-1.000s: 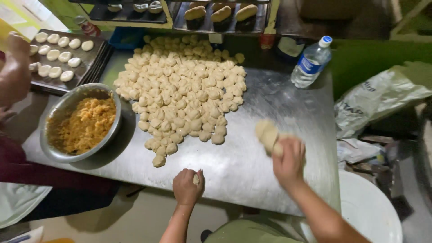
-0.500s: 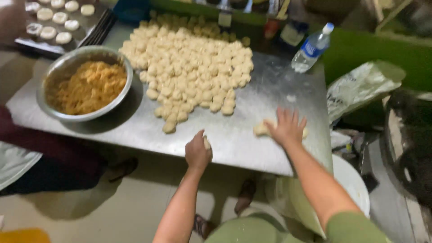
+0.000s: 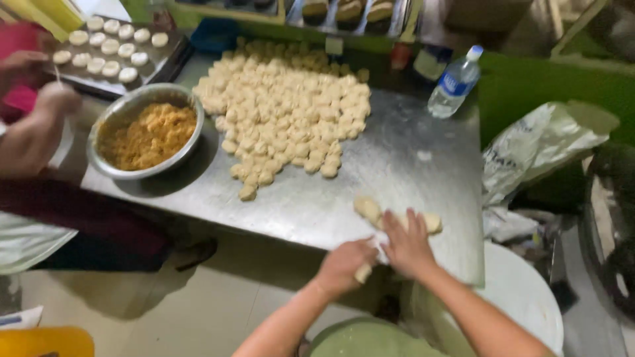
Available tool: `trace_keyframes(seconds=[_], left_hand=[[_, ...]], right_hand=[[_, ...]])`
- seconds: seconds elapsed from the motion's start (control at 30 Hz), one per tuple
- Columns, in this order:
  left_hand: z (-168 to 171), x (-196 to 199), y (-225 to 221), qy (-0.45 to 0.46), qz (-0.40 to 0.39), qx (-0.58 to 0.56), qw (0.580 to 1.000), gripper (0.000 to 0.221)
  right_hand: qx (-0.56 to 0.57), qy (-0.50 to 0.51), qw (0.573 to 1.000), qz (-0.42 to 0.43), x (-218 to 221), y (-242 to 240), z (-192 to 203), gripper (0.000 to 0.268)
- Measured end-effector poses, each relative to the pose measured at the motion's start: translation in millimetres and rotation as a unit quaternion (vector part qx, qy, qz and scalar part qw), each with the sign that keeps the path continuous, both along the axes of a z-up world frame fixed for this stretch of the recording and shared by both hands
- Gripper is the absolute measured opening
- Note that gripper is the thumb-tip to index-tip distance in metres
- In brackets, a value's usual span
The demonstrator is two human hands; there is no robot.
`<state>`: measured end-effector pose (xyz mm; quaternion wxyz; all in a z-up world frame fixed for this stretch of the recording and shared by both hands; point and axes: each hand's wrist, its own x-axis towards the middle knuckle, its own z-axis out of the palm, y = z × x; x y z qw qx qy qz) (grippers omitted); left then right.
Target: Shaping small pieces of dough into balls and elongated strips on a bakery workbench
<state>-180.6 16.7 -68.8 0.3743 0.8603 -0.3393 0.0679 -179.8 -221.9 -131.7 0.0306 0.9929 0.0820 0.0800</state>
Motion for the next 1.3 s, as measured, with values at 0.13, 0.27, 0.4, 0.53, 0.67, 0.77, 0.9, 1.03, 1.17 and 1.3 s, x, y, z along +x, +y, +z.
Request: trace_keyframes(seconds=[0.13, 0.27, 0.4, 0.53, 0.67, 0.77, 0.9, 1.03, 1.17, 1.3], left_hand=[[-78.1, 50.9, -83.3, -0.204, -0.078, -0.052, 0.974, 0.046], [-62.3, 129.4, -120.4, -0.131, 0.077, 0.165, 0.975, 0.055], [-28.3, 178.9, -149.9, -0.067, 0.250, 0.288, 0.922, 0.065], [-50.0, 174.1, -137.8, -0.081, 0.241, 0.269, 0.929, 0.074], [-66.3, 103.0, -94.9, -0.175, 0.124, 0.260, 0.941, 0.068], [-45.7, 33.3, -81.8, -0.241, 0.094, 0.283, 0.924, 0.069], [-122.4, 26.4, -56.5, -0.329, 0.192, 0.328, 0.864, 0.083], [-59.3, 96.1, -78.2, -0.065, 0.232, 0.333, 0.912, 0.081], [-61.7, 180.7, -86.7, -0.004, 0.339, 0.266, 0.902, 0.087], [-91.1, 156.6, -70.1, -0.164, 0.240, 0.130, 0.948, 0.078]], right_hand=[[0.039, 0.059, 0.994, 0.088, -6.0, -20.7, 13.0, 0.058], [0.023, 0.161, 0.986, 0.030, 75.5, -41.8, 33.2, 0.057], [0.055, 0.161, 0.983, -0.073, 155.7, -56.6, 64.9, 0.065], [0.133, 0.112, 0.978, -0.119, 167.3, -72.5, 55.1, 0.073], [0.091, -0.004, 0.995, -0.034, 80.7, -78.1, 19.9, 0.051], [0.092, 0.176, 0.980, -0.006, -1.6, -84.8, 48.9, 0.061], [0.024, -0.069, 0.995, 0.064, -0.2, -116.4, -16.6, 0.072], [0.068, 0.143, 0.986, -0.044, 98.1, -112.3, 48.2, 0.065], [0.144, 0.162, 0.961, -0.173, 182.6, -110.9, 67.0, 0.078], [0.106, 0.007, 0.971, -0.214, 154.3, -112.0, 10.2, 0.073]])
